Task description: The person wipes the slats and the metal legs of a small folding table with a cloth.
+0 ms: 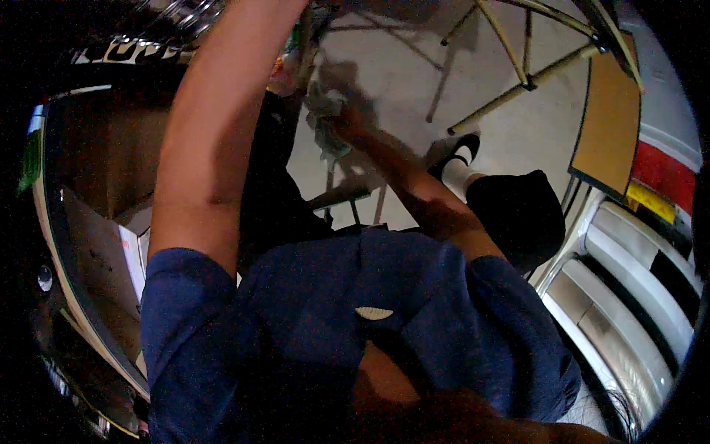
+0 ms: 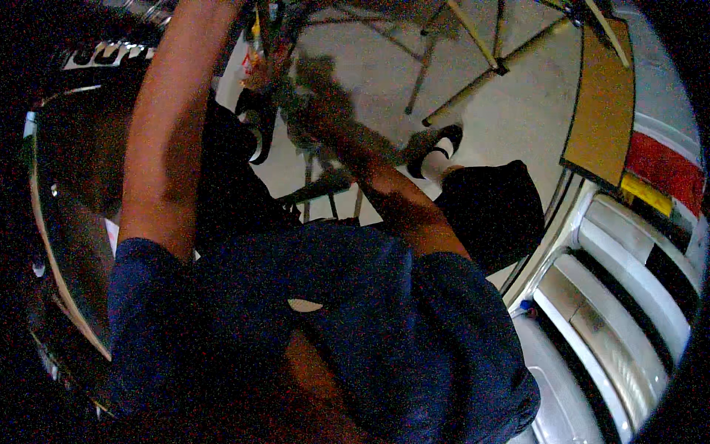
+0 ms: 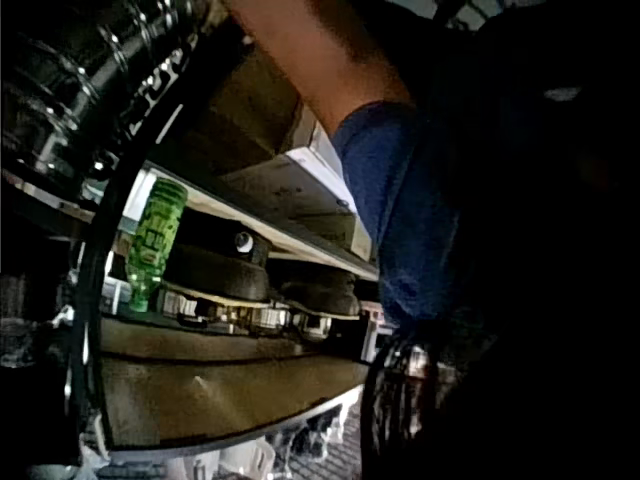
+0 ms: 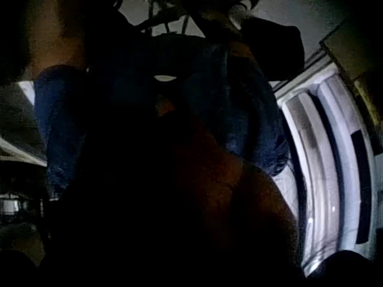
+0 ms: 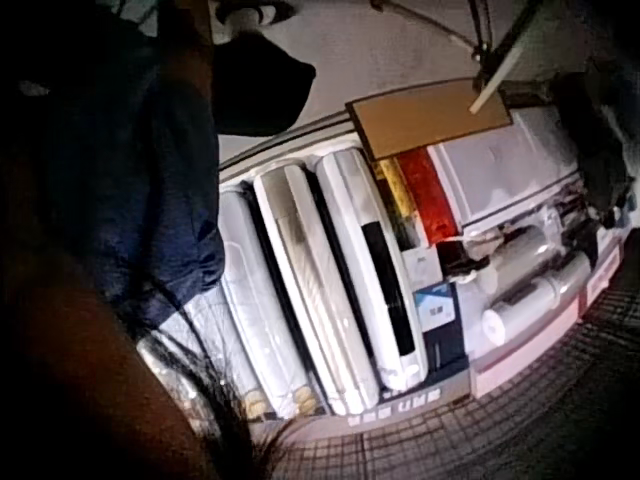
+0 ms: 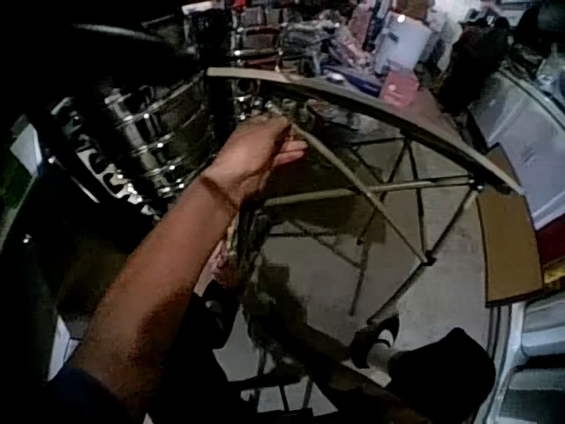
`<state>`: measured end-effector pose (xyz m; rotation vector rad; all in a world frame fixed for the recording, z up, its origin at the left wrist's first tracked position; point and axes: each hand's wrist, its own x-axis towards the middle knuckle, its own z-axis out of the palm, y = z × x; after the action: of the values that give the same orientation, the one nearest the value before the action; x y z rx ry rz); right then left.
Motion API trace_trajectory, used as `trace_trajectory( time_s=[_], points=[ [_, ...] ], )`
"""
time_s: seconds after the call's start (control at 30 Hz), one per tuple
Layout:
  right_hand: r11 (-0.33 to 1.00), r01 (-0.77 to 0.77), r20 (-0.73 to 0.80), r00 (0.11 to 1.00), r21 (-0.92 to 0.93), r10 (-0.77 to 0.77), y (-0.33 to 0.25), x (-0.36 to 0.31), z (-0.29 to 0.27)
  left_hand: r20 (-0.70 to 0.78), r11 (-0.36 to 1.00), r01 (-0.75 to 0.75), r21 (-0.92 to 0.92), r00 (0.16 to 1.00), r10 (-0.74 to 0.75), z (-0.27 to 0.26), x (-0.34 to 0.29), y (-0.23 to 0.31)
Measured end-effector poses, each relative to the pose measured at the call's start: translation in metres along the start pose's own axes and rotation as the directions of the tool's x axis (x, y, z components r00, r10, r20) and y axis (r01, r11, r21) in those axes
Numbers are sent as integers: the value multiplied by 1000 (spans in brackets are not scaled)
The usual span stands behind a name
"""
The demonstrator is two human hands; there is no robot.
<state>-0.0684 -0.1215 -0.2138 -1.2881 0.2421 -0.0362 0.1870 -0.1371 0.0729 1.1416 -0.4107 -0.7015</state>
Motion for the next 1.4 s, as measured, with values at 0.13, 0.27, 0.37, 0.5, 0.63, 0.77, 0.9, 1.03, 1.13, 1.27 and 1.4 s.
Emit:
trace_trajectory(
  time_s=[0.13, 0.27, 0.37, 0.5, 0.63, 0.77, 0.9, 1.03, 1.13, 1.27, 1.4],
  points=[
    [991, -64, -268, 959, 120, 95, -44, -18, -14, -52, 1000, -13, -22, 999, 12, -4, 18, -15],
    [948, -183, -650, 759, -259, -31, -159, -59, -15, -108, 999, -15, -40, 994, 11, -15, 29, -27],
    [906, -55, -674, 687, -420, -271, -231, -101, -26, -125, 994, -58, -90, 991, 46, -15, 18, -28],
    [917, 189, -770, 499, -352, -398, -281, -126, -76, -150, 990, -69, -122, 987, 51, -6, 6, -33],
    [887, 307, -816, 369, -344, -444, -323, -110, -128, -64, 991, -68, -112, 996, 61, -19, 10, -47],
    [951, 161, -792, 527, -263, -308, -335, -81, -179, -148, 998, 5, -60, 989, -14, -2, -25, -27],
    [761, -58, -601, 653, -646, -461, -295, -57, -214, -72, 999, 48, -26, 996, -49, -49, -8, -43],
    [726, -262, -656, 680, -636, -329, -279, -57, -227, -185, 995, 98, -26, 977, -101, -22, -29, -31],
    [791, -108, -549, 776, -602, -311, -251, -73, -233, -171, 995, 98, -8, 980, -98, -2, -32, -21],
    [821, -142, -537, 814, -553, -221, -246, -72, -214, -68, 990, -100, -101, 993, 94, -30, -16, -45],
    [855, -59, -644, 685, -516, -341, -282, -78, -197, -28, 984, -174, -30, 985, 173, -23, -18, -41]
  ],
)
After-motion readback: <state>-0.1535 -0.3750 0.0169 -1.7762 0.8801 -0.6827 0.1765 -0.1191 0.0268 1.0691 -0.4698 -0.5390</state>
